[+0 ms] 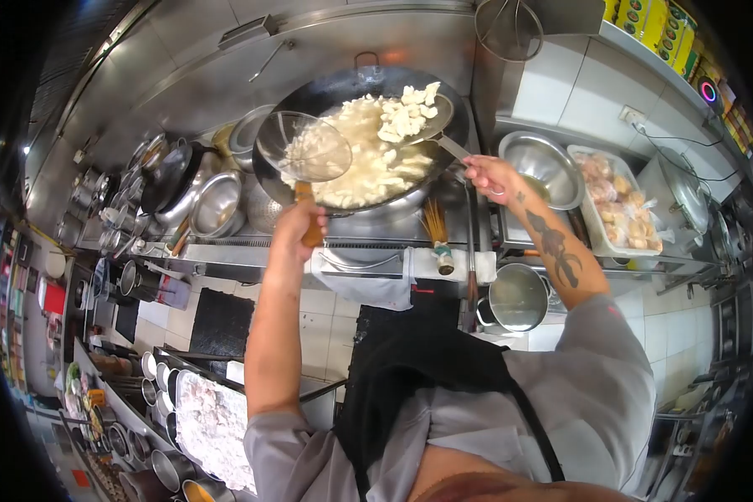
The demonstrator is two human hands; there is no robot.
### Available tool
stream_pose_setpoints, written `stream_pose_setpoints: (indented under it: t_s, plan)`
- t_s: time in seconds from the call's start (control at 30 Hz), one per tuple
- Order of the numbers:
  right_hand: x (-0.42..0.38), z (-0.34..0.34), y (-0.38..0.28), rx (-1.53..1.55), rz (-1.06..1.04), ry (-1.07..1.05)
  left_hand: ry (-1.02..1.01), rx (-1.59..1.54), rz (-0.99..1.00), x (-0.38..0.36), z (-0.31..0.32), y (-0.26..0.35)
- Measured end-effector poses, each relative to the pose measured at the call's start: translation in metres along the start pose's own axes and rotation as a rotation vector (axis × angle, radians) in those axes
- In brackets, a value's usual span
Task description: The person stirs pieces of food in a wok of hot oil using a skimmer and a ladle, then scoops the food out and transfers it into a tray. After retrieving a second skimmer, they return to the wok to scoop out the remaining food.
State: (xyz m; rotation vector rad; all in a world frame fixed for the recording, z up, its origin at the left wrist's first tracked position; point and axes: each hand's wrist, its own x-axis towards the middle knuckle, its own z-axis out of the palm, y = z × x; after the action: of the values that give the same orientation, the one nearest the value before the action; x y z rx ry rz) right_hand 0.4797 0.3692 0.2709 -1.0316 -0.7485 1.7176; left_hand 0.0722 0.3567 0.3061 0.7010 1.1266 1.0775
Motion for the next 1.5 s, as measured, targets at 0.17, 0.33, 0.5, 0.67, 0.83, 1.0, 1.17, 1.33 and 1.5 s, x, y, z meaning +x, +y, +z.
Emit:
stream_pose_setpoints:
  t_s: [0.17,0.33,0.5,0.67,0.83,1.0,1.17,1.33,1.5]
  plan:
    - [-0.046,0.034,-0.005,-0.051,-0.055,-0.088,-0.081,0.003,-0.052,0.034,0.040,-0.010]
    - [-0.049,0.043,-0.011,-0.389,-0.116,0.078,-0.348,-0.139,-0.099,0.059,0.059,-0.014]
    - [-0.043,0.047,-0.020,-0.535,-0.206,0.250,-0.317,-0.311,-0.133,0.046,0.061,-0.021]
    - [-0.042,0.045,-0.047,-0.652,-0.190,0.325,-0.522,-0.605,-0.246,0.021,0.028,-0.011]
    - [-0.009,0.035,-0.070,-0.972,-0.092,0.427,-0.463,-0.609,-0.186,0.029,0.052,-0.009]
    - [-0.002,0.022,-0.071,-0.698,0.180,0.256,-0.455,-0.551,-0.149,0.013,0.013,0.003]
    - [-0.027,0.030,-0.053,-0.456,0.367,0.095,-0.387,-0.490,-0.109,-0.009,0.000,0.018]
    - [-0.001,0.040,-0.002,-0.263,0.409,-0.039,-0.353,-0.473,-0.077,-0.019,-0.012,0.023]
    - [0.025,0.012,0.032,-0.111,0.415,-0.158,-0.260,-0.451,-0.109,-0.029,-0.025,0.037]
